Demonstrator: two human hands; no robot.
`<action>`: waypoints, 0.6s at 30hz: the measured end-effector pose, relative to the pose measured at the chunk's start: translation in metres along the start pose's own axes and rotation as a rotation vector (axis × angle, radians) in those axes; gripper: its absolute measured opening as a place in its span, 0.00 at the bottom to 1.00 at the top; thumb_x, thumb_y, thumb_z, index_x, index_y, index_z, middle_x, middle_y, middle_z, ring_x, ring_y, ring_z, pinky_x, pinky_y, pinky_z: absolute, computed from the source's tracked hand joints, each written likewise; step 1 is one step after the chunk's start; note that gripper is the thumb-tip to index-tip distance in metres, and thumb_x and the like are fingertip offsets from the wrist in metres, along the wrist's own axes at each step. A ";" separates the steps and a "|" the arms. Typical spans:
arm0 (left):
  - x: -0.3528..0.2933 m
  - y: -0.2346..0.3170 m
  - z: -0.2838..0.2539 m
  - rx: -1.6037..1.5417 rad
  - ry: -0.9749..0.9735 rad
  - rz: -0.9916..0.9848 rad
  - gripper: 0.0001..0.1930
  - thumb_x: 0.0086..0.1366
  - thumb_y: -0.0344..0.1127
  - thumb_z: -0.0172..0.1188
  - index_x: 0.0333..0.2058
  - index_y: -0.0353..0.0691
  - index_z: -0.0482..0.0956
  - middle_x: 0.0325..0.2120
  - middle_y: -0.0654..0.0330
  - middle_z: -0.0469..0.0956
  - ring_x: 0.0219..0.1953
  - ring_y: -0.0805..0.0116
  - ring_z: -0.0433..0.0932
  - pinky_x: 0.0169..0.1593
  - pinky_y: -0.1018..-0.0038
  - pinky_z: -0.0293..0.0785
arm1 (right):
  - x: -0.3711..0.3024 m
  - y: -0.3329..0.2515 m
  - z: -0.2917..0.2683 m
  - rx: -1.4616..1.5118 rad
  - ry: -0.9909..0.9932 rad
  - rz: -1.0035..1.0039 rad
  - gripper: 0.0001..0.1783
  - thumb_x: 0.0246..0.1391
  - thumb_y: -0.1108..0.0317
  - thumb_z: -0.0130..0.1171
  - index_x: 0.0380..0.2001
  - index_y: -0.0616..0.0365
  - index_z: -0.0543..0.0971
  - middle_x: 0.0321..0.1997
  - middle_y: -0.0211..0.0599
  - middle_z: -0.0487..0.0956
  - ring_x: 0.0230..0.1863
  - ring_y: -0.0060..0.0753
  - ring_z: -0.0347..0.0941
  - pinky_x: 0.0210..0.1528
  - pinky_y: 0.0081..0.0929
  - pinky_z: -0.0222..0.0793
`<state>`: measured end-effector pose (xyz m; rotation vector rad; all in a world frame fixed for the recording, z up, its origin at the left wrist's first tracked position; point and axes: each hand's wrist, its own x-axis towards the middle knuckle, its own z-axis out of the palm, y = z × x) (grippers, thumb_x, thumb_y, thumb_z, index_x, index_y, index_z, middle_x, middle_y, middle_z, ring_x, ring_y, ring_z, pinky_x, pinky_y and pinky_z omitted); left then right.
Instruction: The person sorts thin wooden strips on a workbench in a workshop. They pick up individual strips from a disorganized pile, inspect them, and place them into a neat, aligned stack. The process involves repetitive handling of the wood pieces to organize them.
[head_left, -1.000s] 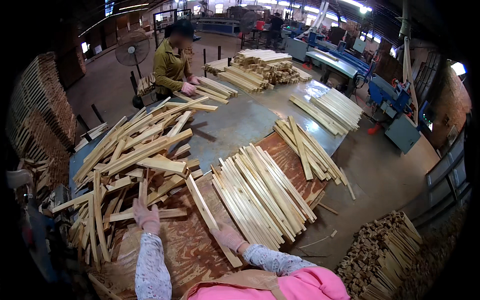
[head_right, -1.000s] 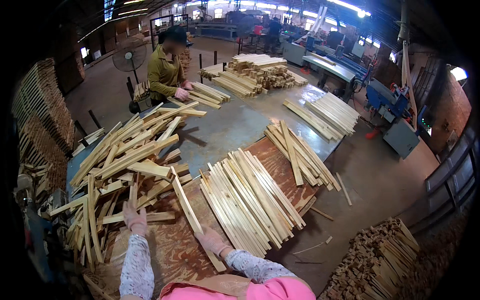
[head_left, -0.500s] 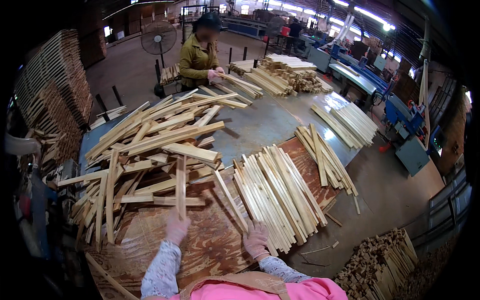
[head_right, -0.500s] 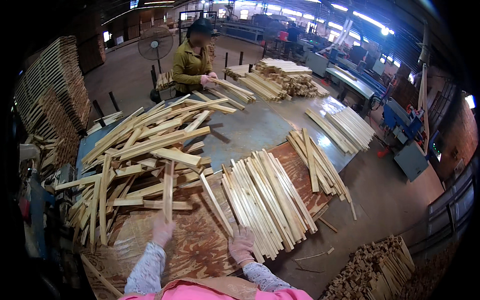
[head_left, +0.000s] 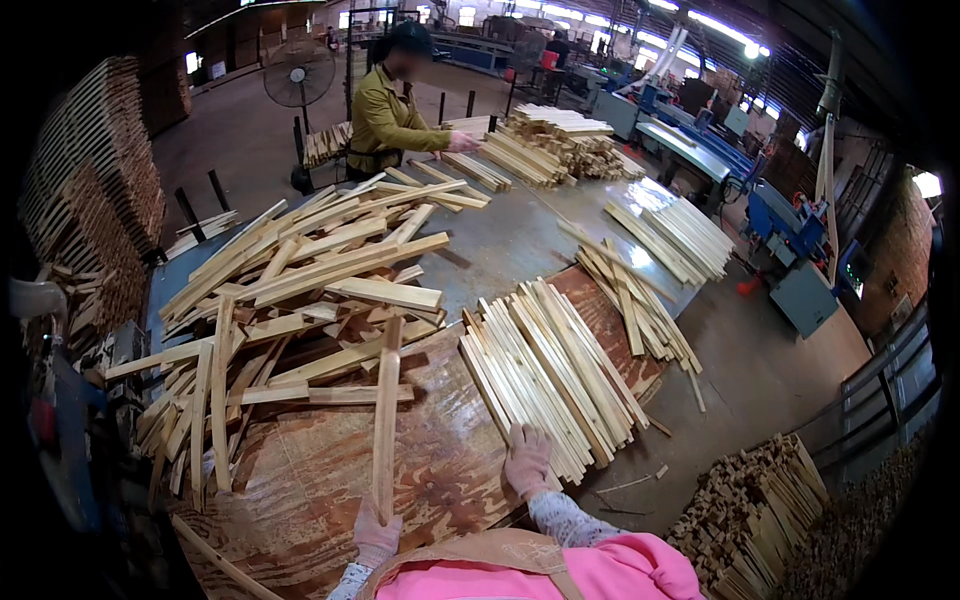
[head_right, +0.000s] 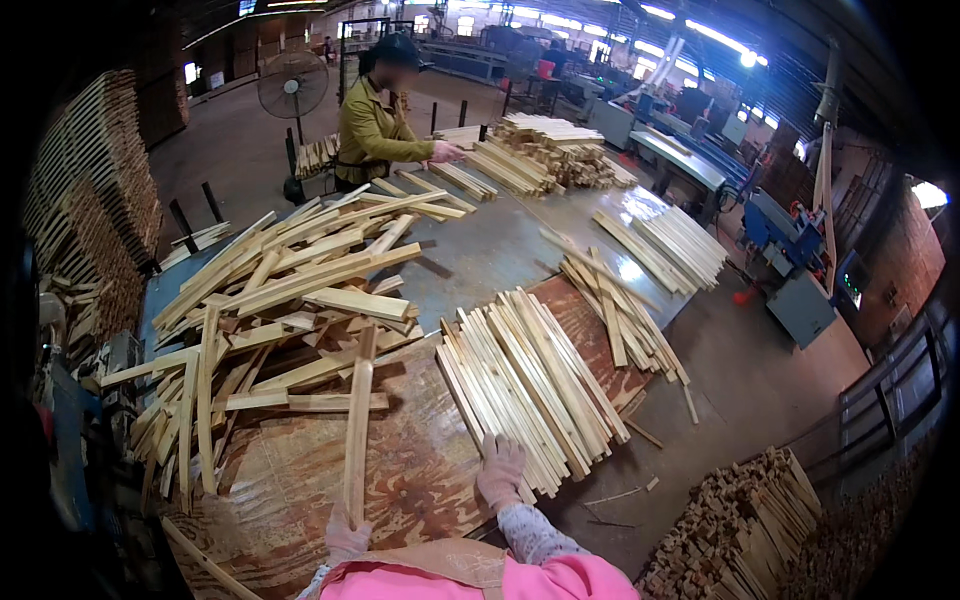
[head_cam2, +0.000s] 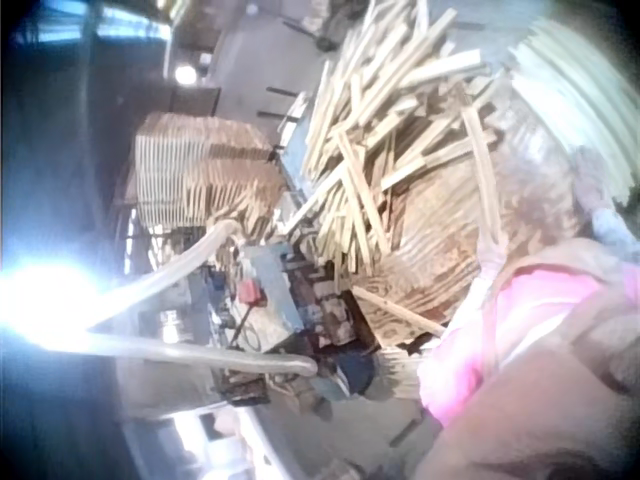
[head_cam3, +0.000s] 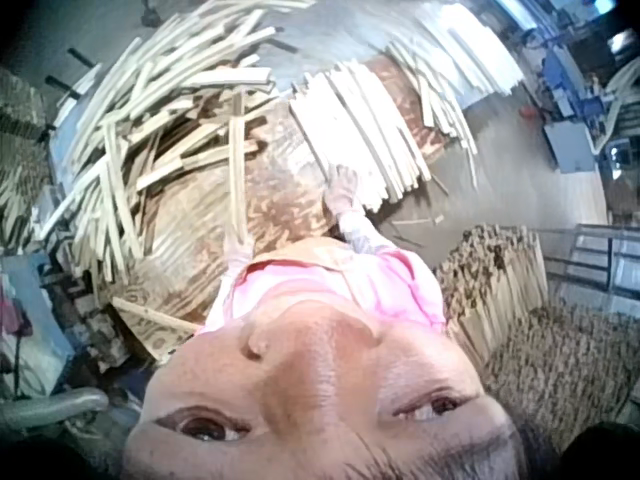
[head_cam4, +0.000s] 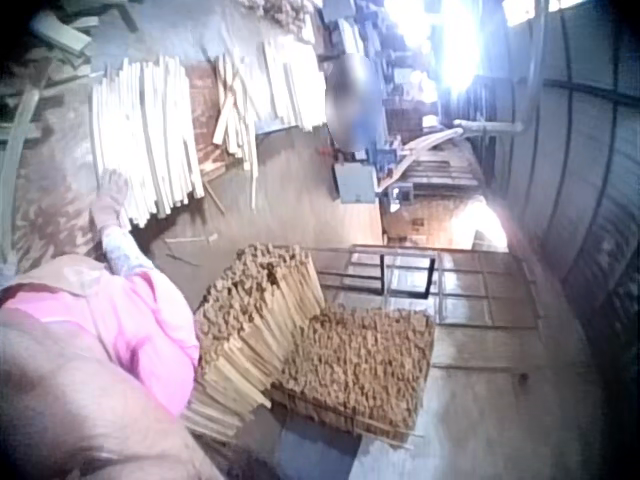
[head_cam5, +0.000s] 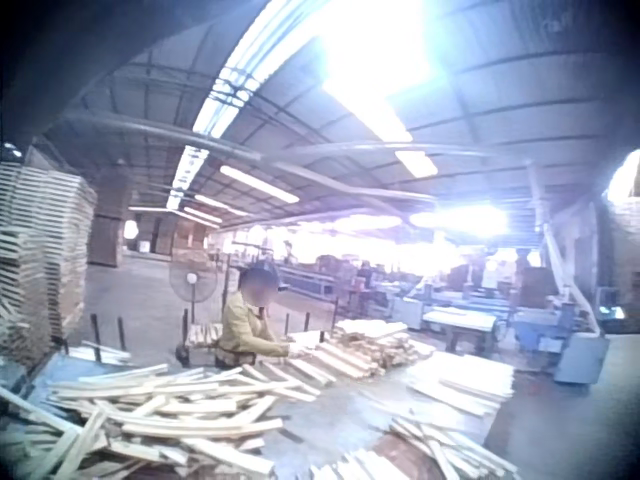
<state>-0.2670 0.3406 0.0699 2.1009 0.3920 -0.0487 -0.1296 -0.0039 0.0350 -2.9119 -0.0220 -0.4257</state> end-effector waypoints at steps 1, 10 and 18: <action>0.000 -0.011 0.003 0.030 -0.030 -0.003 0.41 0.57 0.42 0.71 0.67 0.30 0.69 0.54 0.37 0.79 0.55 0.43 0.81 0.58 0.60 0.79 | 0.011 -0.001 0.001 -0.002 0.028 -0.006 0.32 0.51 0.62 0.63 0.62 0.52 0.76 0.62 0.42 0.75 0.65 0.53 0.66 0.72 0.55 0.56; 0.013 0.007 0.044 0.256 0.119 0.279 0.39 0.60 0.46 0.69 0.68 0.38 0.69 0.53 0.40 0.80 0.56 0.37 0.79 0.61 0.50 0.76 | 0.037 -0.075 -0.009 0.773 -0.254 0.242 0.33 0.67 0.54 0.60 0.69 0.62 0.72 0.59 0.57 0.82 0.62 0.51 0.78 0.63 0.41 0.72; 0.022 0.047 0.084 0.210 -0.237 0.326 0.46 0.64 0.51 0.70 0.74 0.36 0.61 0.63 0.41 0.74 0.63 0.44 0.77 0.66 0.56 0.73 | 0.050 -0.110 0.034 1.129 -0.536 0.518 0.30 0.66 0.59 0.63 0.66 0.65 0.75 0.52 0.44 0.86 0.51 0.39 0.82 0.59 0.33 0.75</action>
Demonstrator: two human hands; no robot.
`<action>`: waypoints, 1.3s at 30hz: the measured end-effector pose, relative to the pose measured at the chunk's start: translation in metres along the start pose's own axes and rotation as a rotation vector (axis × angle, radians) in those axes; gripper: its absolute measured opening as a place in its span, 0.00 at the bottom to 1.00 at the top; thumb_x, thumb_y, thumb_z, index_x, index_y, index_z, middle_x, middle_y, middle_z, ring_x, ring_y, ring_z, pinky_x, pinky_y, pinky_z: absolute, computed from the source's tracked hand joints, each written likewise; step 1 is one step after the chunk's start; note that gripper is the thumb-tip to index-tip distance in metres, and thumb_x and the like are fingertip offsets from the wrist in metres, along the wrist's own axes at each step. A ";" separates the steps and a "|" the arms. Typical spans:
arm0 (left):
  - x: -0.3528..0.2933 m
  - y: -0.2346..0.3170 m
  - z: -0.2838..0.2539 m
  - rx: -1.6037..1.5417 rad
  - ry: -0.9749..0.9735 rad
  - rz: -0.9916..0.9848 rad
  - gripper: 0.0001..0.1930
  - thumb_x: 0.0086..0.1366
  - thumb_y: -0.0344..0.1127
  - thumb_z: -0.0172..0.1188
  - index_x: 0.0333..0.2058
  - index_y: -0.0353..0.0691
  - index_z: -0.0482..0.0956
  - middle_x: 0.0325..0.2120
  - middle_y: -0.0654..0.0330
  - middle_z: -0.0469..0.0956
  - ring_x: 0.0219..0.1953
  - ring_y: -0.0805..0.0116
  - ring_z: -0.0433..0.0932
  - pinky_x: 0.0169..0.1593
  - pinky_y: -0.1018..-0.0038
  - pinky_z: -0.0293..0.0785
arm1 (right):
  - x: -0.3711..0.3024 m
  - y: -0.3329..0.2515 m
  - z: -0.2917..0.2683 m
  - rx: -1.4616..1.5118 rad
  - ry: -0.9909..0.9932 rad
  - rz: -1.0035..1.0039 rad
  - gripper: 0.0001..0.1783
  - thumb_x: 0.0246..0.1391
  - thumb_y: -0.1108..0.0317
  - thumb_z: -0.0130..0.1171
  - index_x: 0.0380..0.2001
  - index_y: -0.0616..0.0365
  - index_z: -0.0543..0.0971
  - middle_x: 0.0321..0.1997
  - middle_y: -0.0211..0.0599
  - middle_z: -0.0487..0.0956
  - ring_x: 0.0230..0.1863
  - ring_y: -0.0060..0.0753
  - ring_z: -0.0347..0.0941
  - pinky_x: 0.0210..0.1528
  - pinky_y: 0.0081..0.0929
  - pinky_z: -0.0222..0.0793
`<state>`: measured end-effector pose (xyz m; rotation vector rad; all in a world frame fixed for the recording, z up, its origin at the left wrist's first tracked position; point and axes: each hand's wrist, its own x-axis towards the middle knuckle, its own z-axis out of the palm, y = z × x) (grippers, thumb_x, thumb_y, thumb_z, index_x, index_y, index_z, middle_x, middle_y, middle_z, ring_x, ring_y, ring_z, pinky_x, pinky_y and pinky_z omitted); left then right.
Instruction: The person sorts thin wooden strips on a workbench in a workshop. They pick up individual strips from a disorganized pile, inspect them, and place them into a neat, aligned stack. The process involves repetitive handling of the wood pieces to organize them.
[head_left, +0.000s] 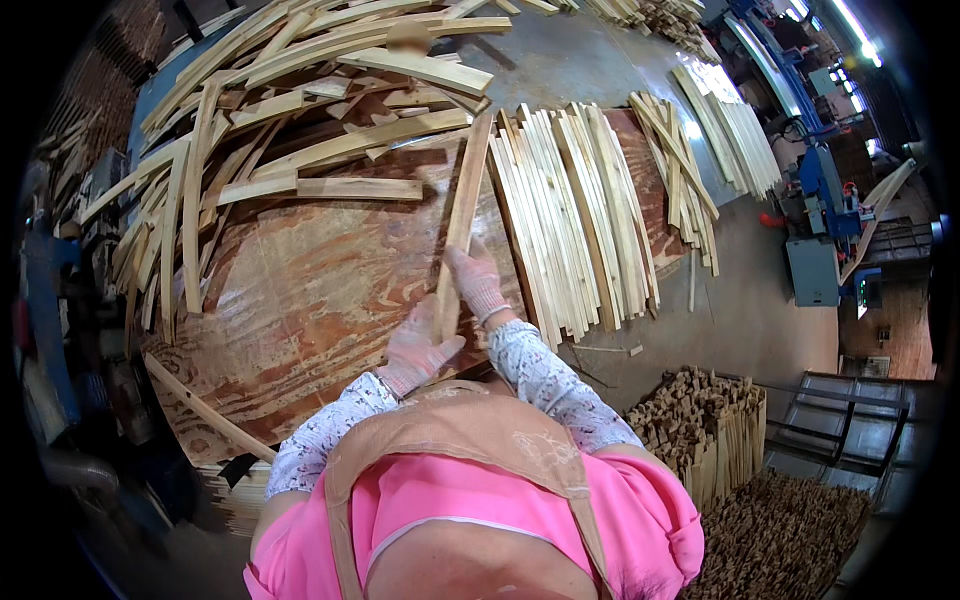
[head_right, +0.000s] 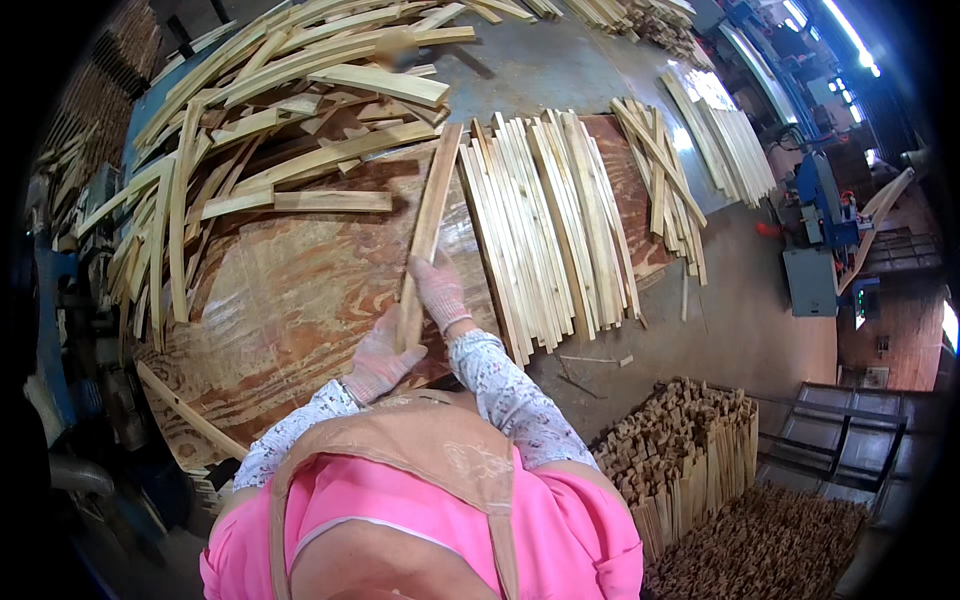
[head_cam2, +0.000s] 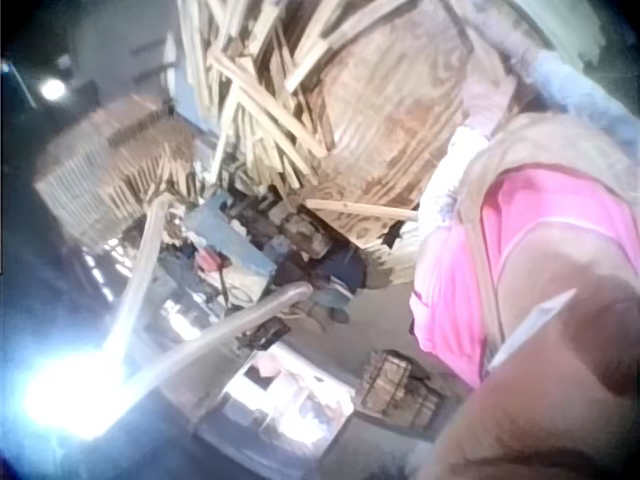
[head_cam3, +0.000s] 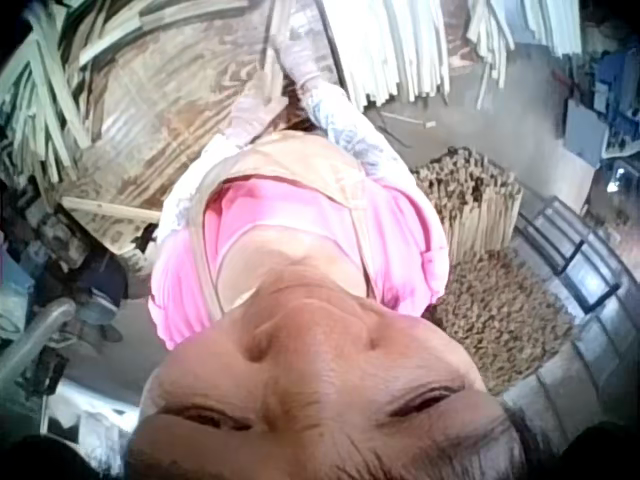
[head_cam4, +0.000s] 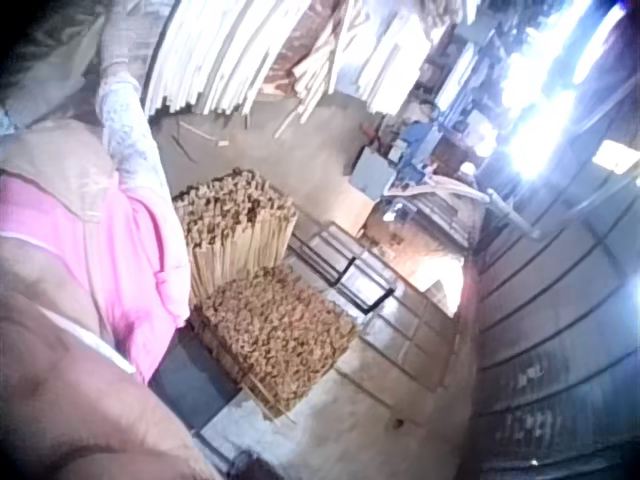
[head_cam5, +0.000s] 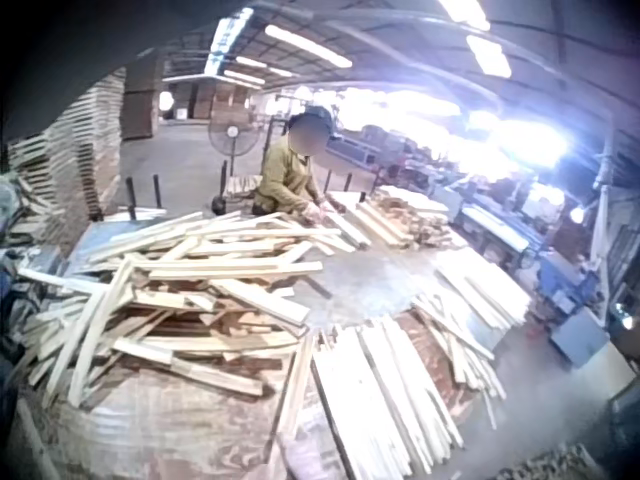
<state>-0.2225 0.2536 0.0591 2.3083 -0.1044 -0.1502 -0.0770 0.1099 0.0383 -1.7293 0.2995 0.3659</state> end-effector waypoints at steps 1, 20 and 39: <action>0.004 -0.002 -0.001 -0.142 -0.117 -0.057 0.45 0.65 0.53 0.70 0.72 0.34 0.63 0.60 0.43 0.77 0.58 0.50 0.81 0.62 0.60 0.76 | -0.002 0.007 -0.009 0.001 0.035 0.065 0.30 0.65 0.60 0.64 0.65 0.65 0.75 0.54 0.46 0.86 0.53 0.41 0.82 0.61 0.33 0.74; 0.150 -0.062 -0.025 -0.336 0.200 -0.281 0.30 0.70 0.45 0.65 0.65 0.34 0.75 0.55 0.45 0.83 0.57 0.58 0.82 0.61 0.66 0.76 | -0.017 -0.075 -0.223 -1.112 0.508 -0.013 0.35 0.65 0.52 0.64 0.74 0.43 0.71 0.47 0.40 0.81 0.50 0.37 0.80 0.48 0.40 0.77; 0.295 -0.115 -0.182 0.899 0.241 -0.124 0.37 0.57 0.40 0.71 0.67 0.47 0.72 0.67 0.49 0.70 0.64 0.48 0.75 0.65 0.56 0.71 | -0.026 -0.017 -0.169 -0.944 0.378 -0.462 0.30 0.57 0.53 0.72 0.61 0.50 0.82 0.54 0.45 0.84 0.60 0.52 0.77 0.65 0.49 0.71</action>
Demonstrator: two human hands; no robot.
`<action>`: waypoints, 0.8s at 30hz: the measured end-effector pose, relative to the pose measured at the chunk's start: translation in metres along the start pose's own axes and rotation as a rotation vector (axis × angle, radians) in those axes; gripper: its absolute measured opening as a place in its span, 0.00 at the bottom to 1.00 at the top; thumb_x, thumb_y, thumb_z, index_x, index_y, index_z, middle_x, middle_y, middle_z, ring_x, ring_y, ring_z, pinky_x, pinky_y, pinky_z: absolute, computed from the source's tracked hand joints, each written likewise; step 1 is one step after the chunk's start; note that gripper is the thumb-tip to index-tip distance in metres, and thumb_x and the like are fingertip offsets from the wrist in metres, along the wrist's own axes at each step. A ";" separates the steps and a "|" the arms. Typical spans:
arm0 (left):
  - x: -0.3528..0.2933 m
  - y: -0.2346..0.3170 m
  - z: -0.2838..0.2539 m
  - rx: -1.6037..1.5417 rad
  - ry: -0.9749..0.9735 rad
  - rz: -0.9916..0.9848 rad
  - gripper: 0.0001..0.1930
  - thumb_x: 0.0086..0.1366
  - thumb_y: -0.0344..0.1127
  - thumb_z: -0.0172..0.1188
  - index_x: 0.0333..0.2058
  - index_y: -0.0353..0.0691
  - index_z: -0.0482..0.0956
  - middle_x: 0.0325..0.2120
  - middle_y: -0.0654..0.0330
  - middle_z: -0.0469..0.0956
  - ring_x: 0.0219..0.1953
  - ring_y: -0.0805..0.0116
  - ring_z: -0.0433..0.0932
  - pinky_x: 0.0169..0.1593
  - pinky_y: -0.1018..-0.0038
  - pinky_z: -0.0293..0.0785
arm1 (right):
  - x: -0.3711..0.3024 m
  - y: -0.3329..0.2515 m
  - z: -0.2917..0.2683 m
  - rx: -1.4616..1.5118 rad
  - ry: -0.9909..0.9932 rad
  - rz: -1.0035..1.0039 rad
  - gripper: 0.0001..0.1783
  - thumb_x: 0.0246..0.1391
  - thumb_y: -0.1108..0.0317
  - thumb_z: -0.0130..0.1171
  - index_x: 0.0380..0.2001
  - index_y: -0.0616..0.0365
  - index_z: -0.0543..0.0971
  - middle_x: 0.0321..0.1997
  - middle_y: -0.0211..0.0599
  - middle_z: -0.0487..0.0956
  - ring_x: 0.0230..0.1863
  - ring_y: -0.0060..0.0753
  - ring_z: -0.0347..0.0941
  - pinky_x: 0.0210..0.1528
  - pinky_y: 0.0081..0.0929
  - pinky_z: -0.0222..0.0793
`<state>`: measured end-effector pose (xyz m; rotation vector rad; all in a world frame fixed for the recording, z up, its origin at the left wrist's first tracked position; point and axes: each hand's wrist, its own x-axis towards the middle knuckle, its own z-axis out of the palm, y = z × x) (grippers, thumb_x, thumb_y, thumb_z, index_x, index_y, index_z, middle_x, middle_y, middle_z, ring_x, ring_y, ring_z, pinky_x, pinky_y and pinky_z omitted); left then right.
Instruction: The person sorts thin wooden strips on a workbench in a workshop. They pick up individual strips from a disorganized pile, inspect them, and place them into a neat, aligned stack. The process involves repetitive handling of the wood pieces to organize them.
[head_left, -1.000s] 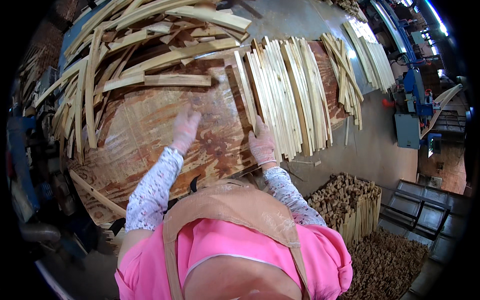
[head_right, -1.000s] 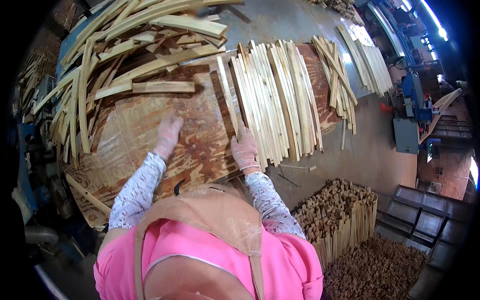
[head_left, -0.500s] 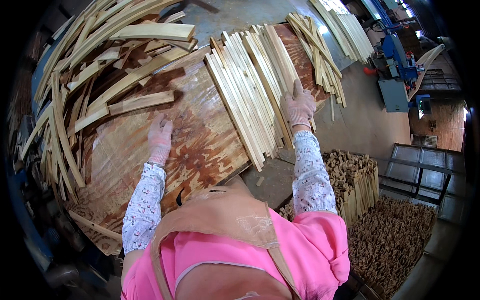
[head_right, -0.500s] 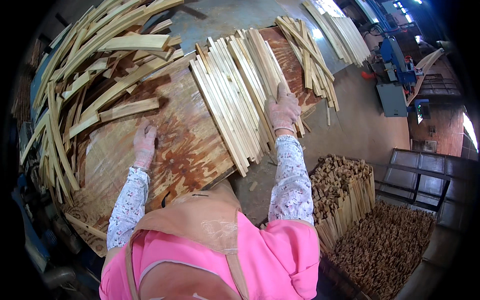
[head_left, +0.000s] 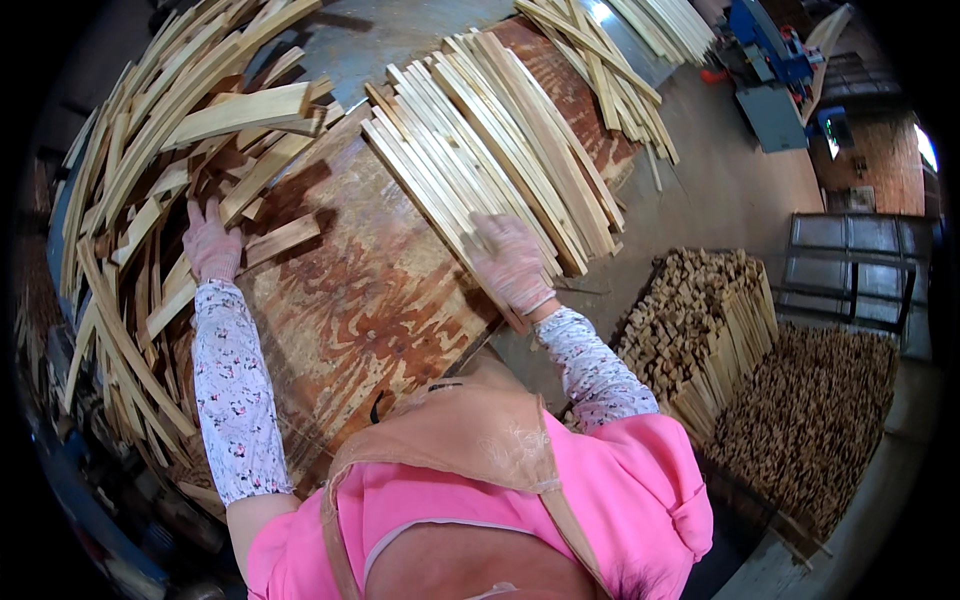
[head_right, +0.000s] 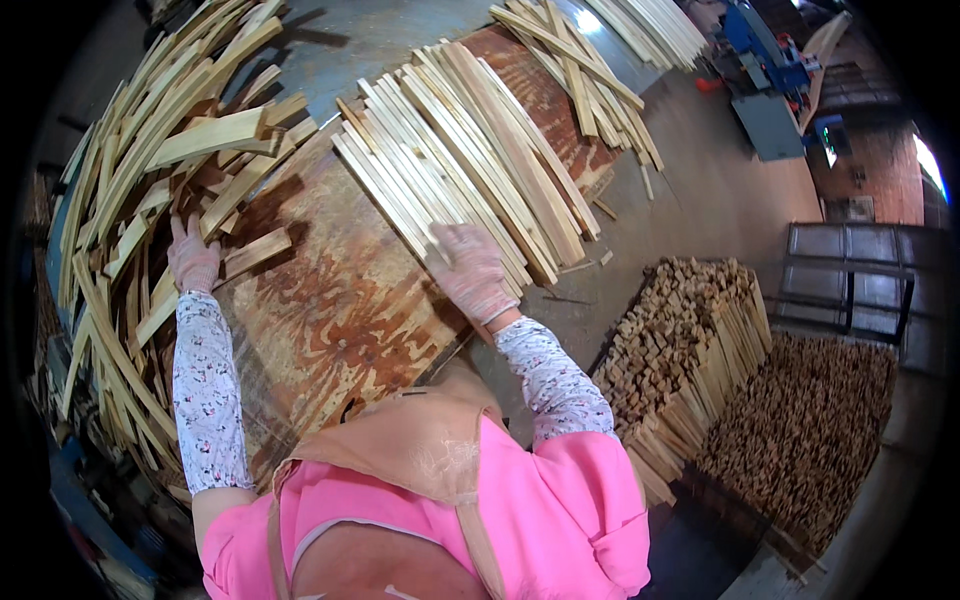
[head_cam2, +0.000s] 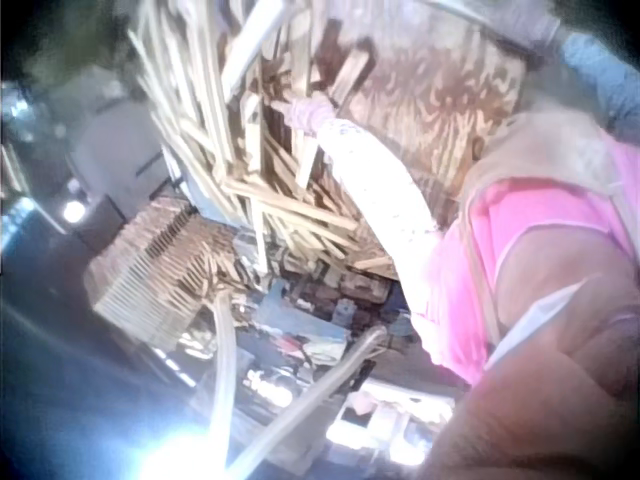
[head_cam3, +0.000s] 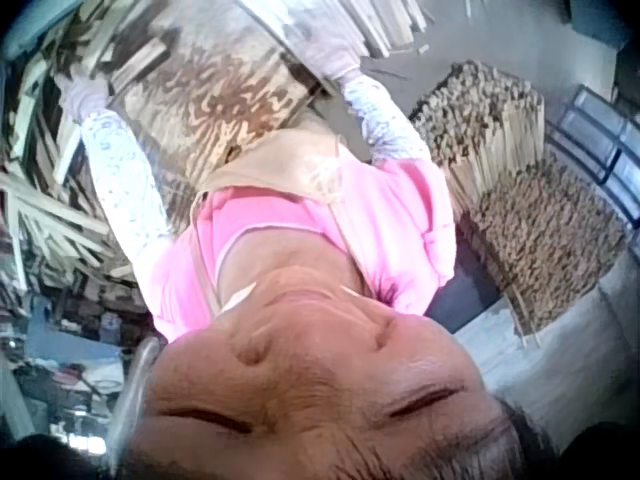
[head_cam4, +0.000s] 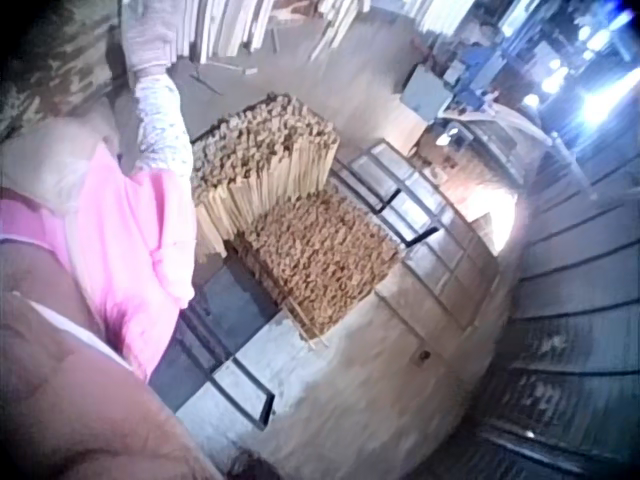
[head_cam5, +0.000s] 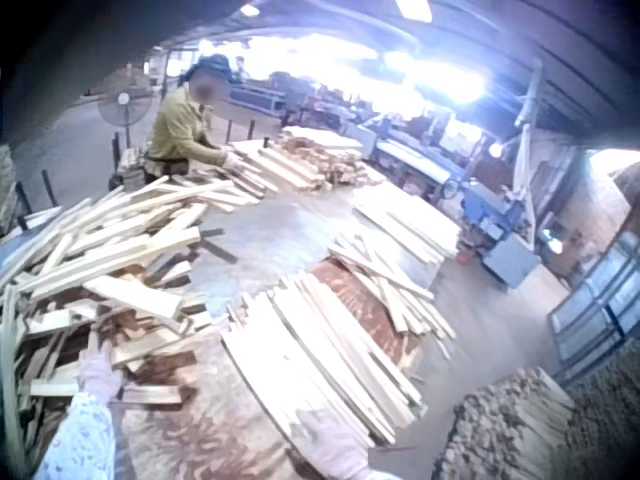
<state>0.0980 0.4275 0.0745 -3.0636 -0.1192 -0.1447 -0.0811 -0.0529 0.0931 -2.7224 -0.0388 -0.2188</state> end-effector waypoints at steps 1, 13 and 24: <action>0.000 -0.005 0.010 0.002 -0.037 0.007 0.36 0.58 0.40 0.70 0.66 0.48 0.73 0.66 0.51 0.72 0.63 0.49 0.76 0.65 0.56 0.71 | -0.008 -0.007 0.003 0.040 -0.081 0.042 0.29 0.58 0.53 0.71 0.60 0.51 0.83 0.54 0.46 0.84 0.60 0.53 0.77 0.65 0.49 0.72; -0.121 0.061 -0.016 -0.291 0.007 0.593 0.25 0.50 0.30 0.68 0.50 0.49 0.83 0.37 0.60 0.80 0.45 0.55 0.79 0.52 0.56 0.74 | 0.030 -0.034 0.000 0.817 -0.623 0.326 0.27 0.74 0.62 0.47 0.70 0.61 0.75 0.67 0.46 0.81 0.67 0.35 0.77 0.70 0.30 0.69; -0.170 0.112 -0.025 -0.476 0.131 0.714 0.15 0.65 0.34 0.58 0.50 0.50 0.81 0.42 0.60 0.77 0.47 0.63 0.77 0.59 0.64 0.73 | -0.016 -0.120 0.032 0.636 -1.094 0.221 0.35 0.65 0.52 0.62 0.66 0.67 0.76 0.48 0.46 0.87 0.49 0.38 0.82 0.57 0.34 0.76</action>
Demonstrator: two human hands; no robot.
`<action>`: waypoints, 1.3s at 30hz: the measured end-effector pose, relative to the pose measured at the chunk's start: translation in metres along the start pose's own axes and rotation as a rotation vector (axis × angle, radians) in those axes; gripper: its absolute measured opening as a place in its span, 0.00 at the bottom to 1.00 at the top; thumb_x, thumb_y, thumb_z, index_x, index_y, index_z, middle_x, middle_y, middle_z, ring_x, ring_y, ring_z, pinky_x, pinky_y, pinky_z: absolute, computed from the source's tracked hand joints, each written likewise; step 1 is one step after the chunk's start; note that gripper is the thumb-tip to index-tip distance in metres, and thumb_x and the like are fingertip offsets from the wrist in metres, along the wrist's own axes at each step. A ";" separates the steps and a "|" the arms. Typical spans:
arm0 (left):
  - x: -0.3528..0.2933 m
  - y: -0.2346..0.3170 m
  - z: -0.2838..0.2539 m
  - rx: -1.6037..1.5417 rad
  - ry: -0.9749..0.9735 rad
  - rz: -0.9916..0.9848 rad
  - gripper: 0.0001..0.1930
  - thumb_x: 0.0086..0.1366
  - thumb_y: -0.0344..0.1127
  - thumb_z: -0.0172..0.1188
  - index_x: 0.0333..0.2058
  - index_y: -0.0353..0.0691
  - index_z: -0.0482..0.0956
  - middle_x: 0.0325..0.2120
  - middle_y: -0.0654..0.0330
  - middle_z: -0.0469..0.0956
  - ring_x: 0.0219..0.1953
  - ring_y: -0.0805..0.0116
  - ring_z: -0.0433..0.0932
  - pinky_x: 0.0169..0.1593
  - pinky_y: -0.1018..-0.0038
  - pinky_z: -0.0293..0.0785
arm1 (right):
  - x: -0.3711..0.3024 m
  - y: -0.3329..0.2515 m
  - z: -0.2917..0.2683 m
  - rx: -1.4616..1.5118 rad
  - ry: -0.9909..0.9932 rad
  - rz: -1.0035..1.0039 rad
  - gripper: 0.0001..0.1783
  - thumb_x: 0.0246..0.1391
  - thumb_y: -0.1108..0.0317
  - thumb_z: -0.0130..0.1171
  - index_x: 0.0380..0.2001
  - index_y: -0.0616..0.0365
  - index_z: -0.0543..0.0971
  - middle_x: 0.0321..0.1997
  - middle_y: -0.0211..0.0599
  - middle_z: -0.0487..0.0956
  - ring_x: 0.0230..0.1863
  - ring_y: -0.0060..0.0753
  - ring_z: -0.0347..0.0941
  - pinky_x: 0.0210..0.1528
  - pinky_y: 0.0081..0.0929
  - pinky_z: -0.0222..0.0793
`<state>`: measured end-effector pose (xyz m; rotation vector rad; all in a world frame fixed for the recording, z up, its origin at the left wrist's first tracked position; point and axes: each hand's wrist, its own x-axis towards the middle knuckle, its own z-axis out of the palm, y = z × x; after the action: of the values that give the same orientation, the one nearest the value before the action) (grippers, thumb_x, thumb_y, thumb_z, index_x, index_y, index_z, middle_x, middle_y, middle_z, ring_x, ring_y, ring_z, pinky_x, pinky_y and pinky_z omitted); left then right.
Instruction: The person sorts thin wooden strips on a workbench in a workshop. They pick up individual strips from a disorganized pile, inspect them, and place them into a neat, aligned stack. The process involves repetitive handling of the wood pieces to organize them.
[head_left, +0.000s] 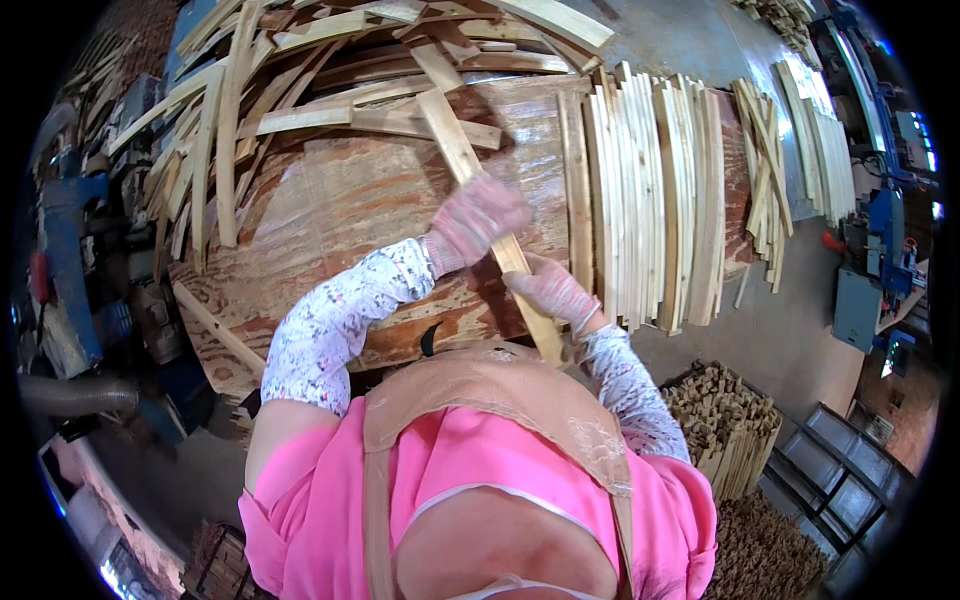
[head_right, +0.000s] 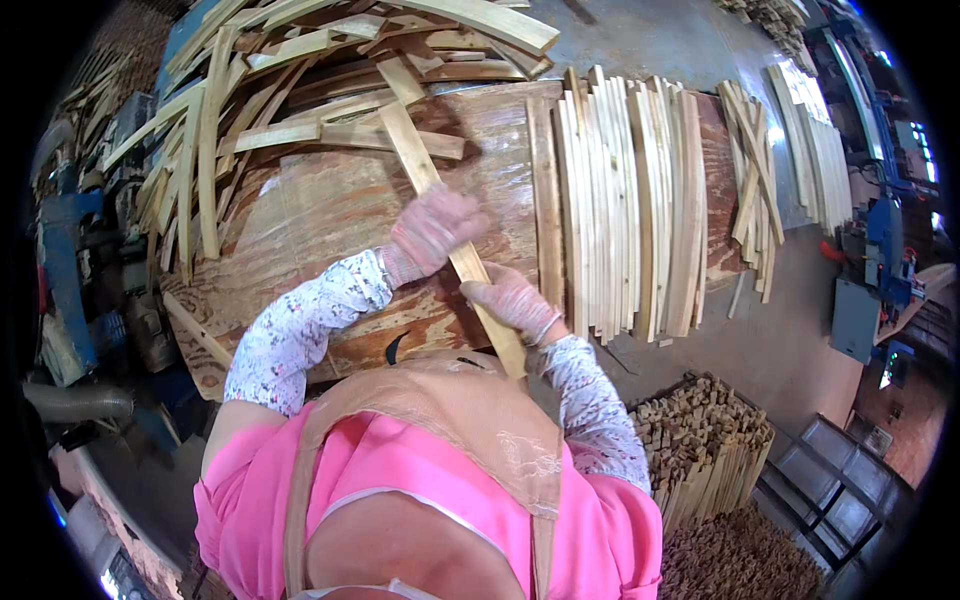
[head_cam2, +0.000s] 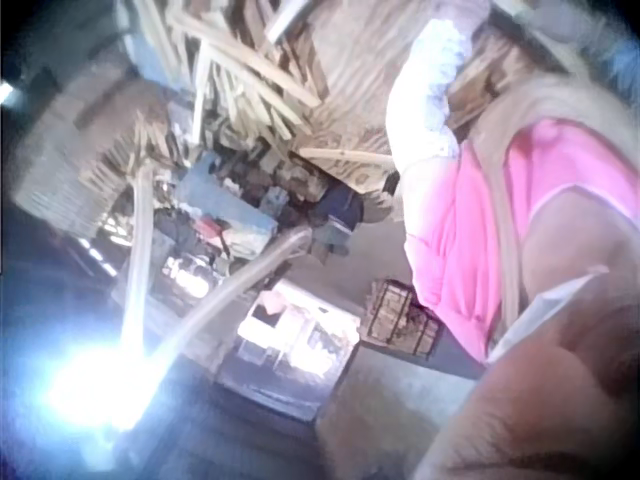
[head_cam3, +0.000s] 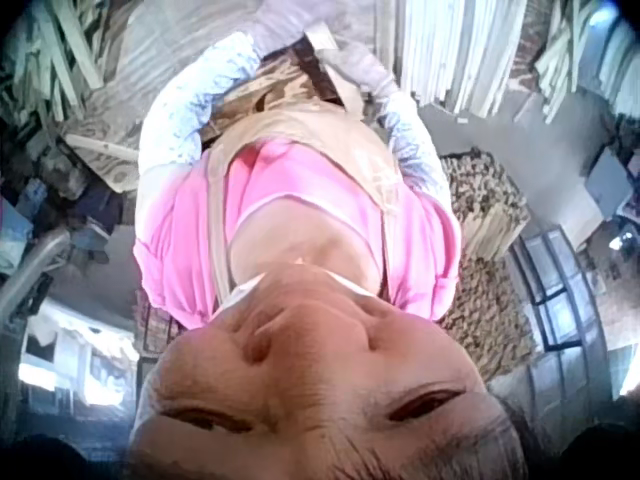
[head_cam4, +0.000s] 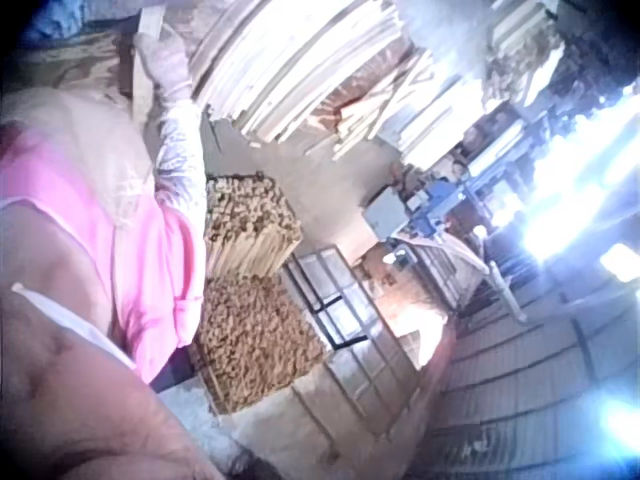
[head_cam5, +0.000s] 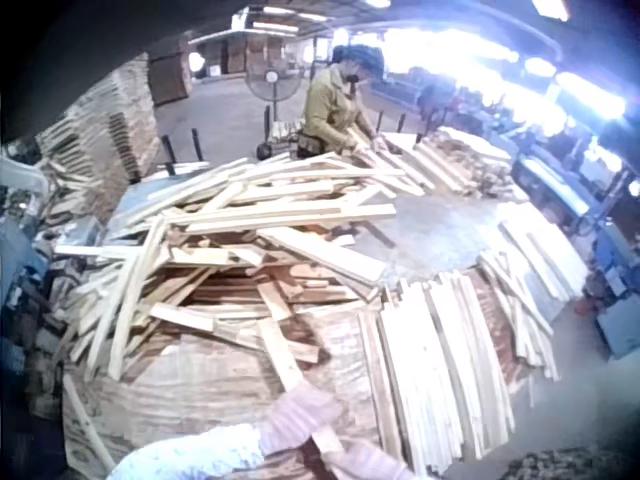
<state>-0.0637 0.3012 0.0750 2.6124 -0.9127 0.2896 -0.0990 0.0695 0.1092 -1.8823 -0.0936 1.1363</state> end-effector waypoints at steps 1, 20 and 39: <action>0.009 -0.004 -0.009 -0.080 -0.047 -0.183 0.17 0.66 0.34 0.58 0.54 0.49 0.81 0.45 0.59 0.78 0.49 0.61 0.77 0.61 0.64 0.73 | 0.000 0.013 0.000 0.000 0.067 -0.007 0.34 0.63 0.53 0.64 0.64 0.67 0.77 0.48 0.49 0.87 0.50 0.38 0.82 0.57 0.33 0.76; -0.037 -0.077 0.103 -1.563 0.741 -1.436 0.08 0.72 0.38 0.64 0.42 0.42 0.82 0.35 0.63 0.80 0.38 0.69 0.78 0.39 0.67 0.74 | -0.054 0.074 -0.094 -0.024 1.055 -0.070 0.36 0.67 0.61 0.63 0.73 0.64 0.69 0.69 0.53 0.76 0.70 0.46 0.72 0.73 0.35 0.66; 0.024 0.134 0.180 -1.508 -0.160 -1.260 0.32 0.65 0.40 0.67 0.62 0.26 0.74 0.53 0.44 0.82 0.56 0.51 0.81 0.60 0.60 0.76 | -0.068 0.101 -0.121 -0.586 1.300 -0.205 0.31 0.53 0.58 0.74 0.60 0.53 0.84 0.53 0.51 0.83 0.55 0.51 0.79 0.61 0.41 0.76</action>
<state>-0.1165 0.1191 -0.0468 1.2712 0.5233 -0.6784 -0.0853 -0.1011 0.1017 -2.6945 0.1291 -0.4483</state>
